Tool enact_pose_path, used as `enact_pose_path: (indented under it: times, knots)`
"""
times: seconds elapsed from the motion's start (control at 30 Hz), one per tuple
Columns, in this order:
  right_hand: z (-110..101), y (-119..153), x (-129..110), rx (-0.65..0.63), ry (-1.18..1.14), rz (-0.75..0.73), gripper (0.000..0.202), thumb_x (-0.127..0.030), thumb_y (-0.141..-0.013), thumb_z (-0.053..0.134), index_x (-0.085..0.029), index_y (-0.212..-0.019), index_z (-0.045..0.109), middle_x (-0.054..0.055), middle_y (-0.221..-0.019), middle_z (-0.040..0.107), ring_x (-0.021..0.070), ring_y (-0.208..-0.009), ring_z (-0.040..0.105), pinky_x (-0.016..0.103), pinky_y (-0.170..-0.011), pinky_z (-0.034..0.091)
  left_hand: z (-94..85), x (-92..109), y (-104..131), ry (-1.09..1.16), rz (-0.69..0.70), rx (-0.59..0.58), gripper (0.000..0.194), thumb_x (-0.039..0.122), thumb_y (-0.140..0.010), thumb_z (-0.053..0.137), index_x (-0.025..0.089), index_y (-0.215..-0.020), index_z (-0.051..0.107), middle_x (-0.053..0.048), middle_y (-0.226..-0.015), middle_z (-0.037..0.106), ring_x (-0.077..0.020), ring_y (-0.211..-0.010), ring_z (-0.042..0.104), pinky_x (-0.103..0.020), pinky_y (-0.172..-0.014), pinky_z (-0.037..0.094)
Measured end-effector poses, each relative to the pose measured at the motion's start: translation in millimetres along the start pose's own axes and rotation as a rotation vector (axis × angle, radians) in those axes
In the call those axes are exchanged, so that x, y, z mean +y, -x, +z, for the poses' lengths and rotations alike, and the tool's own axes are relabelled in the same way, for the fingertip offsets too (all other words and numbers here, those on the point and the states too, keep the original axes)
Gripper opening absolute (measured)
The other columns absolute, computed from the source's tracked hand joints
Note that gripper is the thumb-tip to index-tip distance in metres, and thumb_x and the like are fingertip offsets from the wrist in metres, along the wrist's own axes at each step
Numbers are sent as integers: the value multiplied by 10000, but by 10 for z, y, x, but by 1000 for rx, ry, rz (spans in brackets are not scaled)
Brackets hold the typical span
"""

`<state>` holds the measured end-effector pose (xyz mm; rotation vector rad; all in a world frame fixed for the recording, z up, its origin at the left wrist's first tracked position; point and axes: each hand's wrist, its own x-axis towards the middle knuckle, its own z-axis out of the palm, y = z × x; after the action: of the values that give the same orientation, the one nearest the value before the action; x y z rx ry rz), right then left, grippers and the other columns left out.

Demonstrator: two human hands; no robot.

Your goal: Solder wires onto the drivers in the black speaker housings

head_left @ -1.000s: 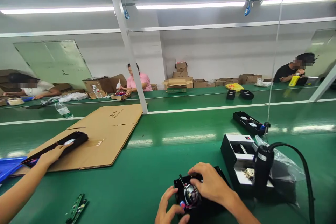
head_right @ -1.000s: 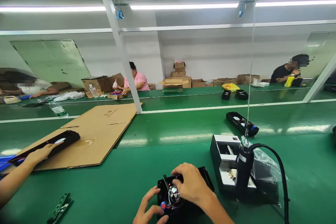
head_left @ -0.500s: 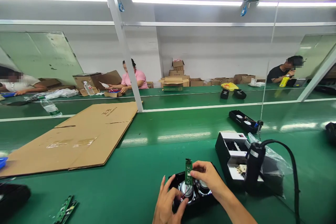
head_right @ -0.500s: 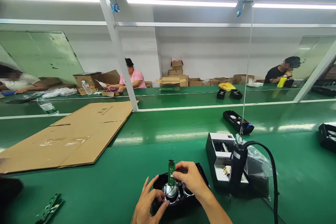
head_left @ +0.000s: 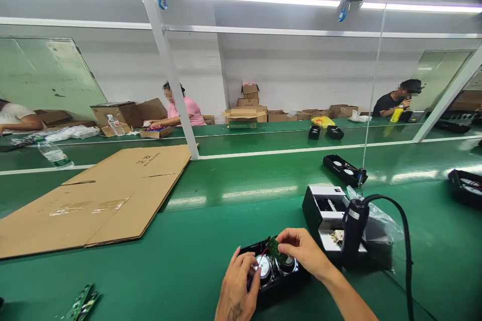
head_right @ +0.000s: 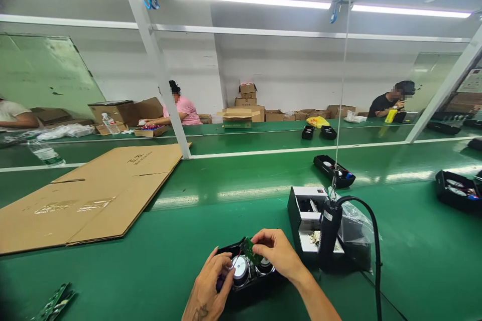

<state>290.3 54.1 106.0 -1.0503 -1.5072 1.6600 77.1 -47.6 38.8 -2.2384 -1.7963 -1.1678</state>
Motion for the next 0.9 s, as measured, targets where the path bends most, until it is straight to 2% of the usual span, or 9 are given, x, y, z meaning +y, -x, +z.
enact_pose_path:
  times: [0.07,0.13,0.23,0.33,0.4,0.47,0.6,0.7,0.9]
  knots:
    - [-102,78,-83,-93,254,-87,40,-215,-748,783,-217,-776,812,-6,-776,778,162,-779,644,301,-779,463,-22,41,-69,-12,-40,28,79,217,-974,558,248,-986,630,14,-852,737,-160,-790,762,-550,-1106,606]
    - [-135,157,-128,-187,586,-194,196,-164,-853,661,-256,-866,833,-1,-885,823,183,-864,700,312,-841,462,-33,80,-118,-15,-71,54,124,220,-987,528,252,-976,648,13,-837,730,-168,-770,749,-564,-1078,622]
    - [-61,233,-101,-261,937,-281,321,-137,-935,535,-282,-976,818,14,-972,836,200,-916,748,311,-824,462,-61,87,-116,-29,-56,30,164,259,-1008,532,276,-1032,694,-34,-998,774,-236,-1037,766,-589,-1051,630]
    - [66,243,-15,-331,1091,-291,322,-111,-924,531,-267,-1005,801,42,-1013,839,217,-945,760,306,-793,450,-76,22,-26,-84,53,-111,280,465,-873,759,298,-1094,723,-111,-1384,697,-389,-1365,623,-724,-1074,561]
    - [124,225,32,-387,1148,-295,338,-79,-908,523,-248,-1006,799,62,-1031,841,223,-955,763,300,-782,449,-43,-36,54,-119,121,-221,520,540,-680,903,287,-1097,726,-142,-1557,575,-491,-1468,493,-813,-1087,489]
    - [149,201,58,-425,1159,-308,355,-58,-894,514,-238,-992,803,74,-1024,843,224,-953,765,296,-777,452,31,-87,125,-152,144,-275,548,421,-603,951,264,-1073,719,-149,-1596,538,-525,-1501,429,-851,-1096,446]
    - [131,172,54,-463,1115,-326,367,-53,-877,506,-237,-963,811,72,-996,845,220,-942,764,296,-773,458,199,-153,199,-201,179,-239,430,108,-613,803,228,-1012,697,-140,-1503,632,-509,-1480,461,-856,-1077,451]
    - [117,177,31,-473,1089,-330,369,-70,-861,519,-255,-992,811,58,-992,842,216,-937,755,293,-778,461,223,-153,199,-173,176,-212,403,59,-602,738,228,-965,695,-109,-1435,685,-503,-1490,448,-860,-1107,412]
    - [159,235,25,-384,1101,-279,300,-88,-760,600,-254,-901,805,39,-801,790,206,-776,696,287,-668,424,39,12,124,-106,141,-295,528,2,-665,694,284,-1110,734,-50,-1381,717,-481,-1541,386,-875,-1146,352]
